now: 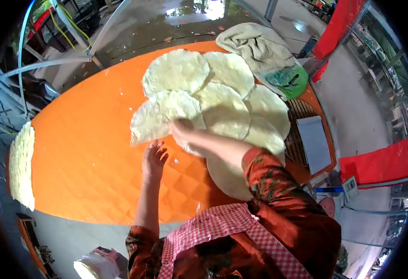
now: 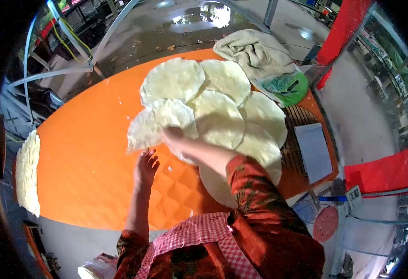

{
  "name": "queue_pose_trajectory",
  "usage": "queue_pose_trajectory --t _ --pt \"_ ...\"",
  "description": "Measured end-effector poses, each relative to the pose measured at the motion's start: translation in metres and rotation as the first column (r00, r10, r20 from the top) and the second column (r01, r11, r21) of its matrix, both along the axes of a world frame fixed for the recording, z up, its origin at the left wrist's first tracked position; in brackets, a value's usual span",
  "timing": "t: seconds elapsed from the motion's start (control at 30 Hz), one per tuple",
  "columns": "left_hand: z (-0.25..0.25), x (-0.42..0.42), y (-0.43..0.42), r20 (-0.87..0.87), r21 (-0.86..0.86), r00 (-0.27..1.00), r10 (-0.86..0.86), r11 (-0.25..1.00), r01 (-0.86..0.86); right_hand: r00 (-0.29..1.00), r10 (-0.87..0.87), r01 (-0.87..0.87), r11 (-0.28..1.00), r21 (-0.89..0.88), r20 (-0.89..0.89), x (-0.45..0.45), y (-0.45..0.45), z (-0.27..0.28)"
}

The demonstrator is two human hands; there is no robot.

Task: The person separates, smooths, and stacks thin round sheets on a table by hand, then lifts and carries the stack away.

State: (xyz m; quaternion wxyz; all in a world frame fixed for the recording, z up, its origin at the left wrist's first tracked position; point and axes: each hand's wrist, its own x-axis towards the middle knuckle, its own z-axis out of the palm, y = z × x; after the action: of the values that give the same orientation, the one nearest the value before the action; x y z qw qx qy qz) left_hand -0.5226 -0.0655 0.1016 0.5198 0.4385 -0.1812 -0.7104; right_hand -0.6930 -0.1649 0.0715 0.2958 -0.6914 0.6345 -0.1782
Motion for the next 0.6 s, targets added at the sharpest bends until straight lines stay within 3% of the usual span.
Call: queue_pose_trajectory --t 0.07,0.1,0.13,0.17,0.2,0.27,0.33,0.43,0.47,0.53,0.6 --pt "-0.005 -0.002 -0.013 -0.041 0.010 0.998 -0.043 0.999 0.043 0.906 -0.288 0.276 0.958 0.082 0.311 -0.014 -0.088 0.059" --pt "-0.021 -0.003 -0.021 -0.061 0.014 0.996 -0.068 0.998 0.069 0.845 -0.230 0.200 0.973 0.114 0.483 -0.034 -0.114 0.121" --pt "-0.031 -0.005 -0.029 -0.085 0.014 0.992 -0.091 0.996 0.092 0.837 -0.201 0.205 0.978 0.049 0.509 -0.043 -0.145 0.164" --pt "-0.031 -0.015 -0.035 -0.067 0.020 0.990 -0.128 0.991 0.129 0.947 -0.015 0.092 0.970 -0.225 0.322 -0.051 -0.167 0.190" --pt "-0.037 -0.025 -0.044 -0.148 0.025 0.979 -0.141 0.989 0.147 0.994 0.073 -0.026 0.876 -0.481 0.081 -0.059 -0.188 0.216" --pt "-0.036 -0.049 -0.067 -0.207 0.078 0.965 -0.158 0.981 0.177 0.973 0.148 -0.231 0.663 -0.712 -0.178 -0.072 -0.192 0.258" --pt "-0.059 -0.065 -0.094 -0.334 0.069 0.927 -0.170 0.977 0.203 0.947 0.165 -0.314 0.662 -0.681 -0.277 -0.080 -0.180 0.246" --pt "-0.093 -0.085 -0.142 -0.405 0.073 0.905 -0.134 0.981 0.179 0.936 0.204 -0.352 0.509 -0.785 -0.287 -0.101 -0.186 0.126" --pt "-0.109 -0.087 -0.157 -0.415 -0.011 0.889 -0.194 0.978 0.208 0.917 0.229 -0.397 0.480 -0.782 -0.326 -0.112 -0.189 0.078" --pt "-0.098 -0.093 -0.171 -0.430 0.066 0.899 -0.082 0.990 0.122 0.835 0.259 -0.502 0.721 -0.478 -0.486 -0.143 -0.188 -0.013" --pt "-0.089 -0.091 -0.172 -0.299 0.039 0.945 -0.136 0.987 0.154 0.810 0.270 -0.494 0.791 -0.360 -0.520 -0.157 -0.168 -0.046"
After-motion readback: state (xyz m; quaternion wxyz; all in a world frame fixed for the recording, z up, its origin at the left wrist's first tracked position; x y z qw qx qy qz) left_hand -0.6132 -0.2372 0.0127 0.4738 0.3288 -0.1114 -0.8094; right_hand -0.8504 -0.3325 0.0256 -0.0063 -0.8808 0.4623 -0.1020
